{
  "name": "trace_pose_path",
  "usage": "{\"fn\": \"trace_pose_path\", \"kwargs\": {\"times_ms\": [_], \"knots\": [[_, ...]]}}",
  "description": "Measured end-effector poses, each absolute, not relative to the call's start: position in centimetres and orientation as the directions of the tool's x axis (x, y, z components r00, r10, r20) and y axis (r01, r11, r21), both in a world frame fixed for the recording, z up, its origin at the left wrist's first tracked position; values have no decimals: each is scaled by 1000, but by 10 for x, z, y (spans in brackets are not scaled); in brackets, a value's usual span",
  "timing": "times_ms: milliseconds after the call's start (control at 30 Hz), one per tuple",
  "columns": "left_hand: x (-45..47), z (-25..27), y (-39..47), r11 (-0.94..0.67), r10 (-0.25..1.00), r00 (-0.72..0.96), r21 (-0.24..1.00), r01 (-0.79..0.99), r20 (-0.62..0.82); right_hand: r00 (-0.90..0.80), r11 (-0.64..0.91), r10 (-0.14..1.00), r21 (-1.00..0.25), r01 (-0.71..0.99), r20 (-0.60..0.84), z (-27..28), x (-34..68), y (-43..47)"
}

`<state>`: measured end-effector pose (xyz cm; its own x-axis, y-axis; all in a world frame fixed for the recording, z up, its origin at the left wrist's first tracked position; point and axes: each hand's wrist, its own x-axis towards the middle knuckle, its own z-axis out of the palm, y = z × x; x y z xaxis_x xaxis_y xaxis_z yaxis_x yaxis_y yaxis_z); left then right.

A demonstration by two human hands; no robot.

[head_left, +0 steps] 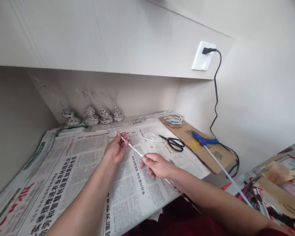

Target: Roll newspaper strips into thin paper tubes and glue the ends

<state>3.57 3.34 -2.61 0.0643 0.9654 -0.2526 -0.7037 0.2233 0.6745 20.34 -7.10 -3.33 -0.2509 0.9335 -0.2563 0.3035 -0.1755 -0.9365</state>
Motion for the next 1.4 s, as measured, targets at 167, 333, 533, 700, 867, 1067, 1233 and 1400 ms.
{"fn": "trace_pose_path", "kwargs": {"times_ms": [167,333,533,700,867,1067,1233,1400], "knots": [[35,-27,34,230,965,77,674,-702,-249,-400,-325,857,-943,72,-326,-36,207,-67],[35,-28,35,227,964,62,676,-701,-259,-252,-101,944,-913,396,-214,-31,207,-71],[35,-30,36,211,964,35,677,-705,-263,-199,289,954,-522,803,223,-21,205,-78],[36,-26,34,226,961,51,668,-708,-271,-179,-48,970,-852,521,-164,-28,206,-74],[36,-25,33,209,965,38,675,-708,-259,-369,-274,870,-943,190,-327,-30,206,-73],[35,-23,33,232,958,52,651,-723,-283,-239,-96,953,-932,349,-188,-29,203,-75],[34,-25,34,237,959,73,631,-739,-275,-387,-277,867,-949,151,-315,-29,201,-72],[34,-26,35,218,963,54,647,-730,-263,-203,85,979,-831,550,-35,-27,193,-71]]}}
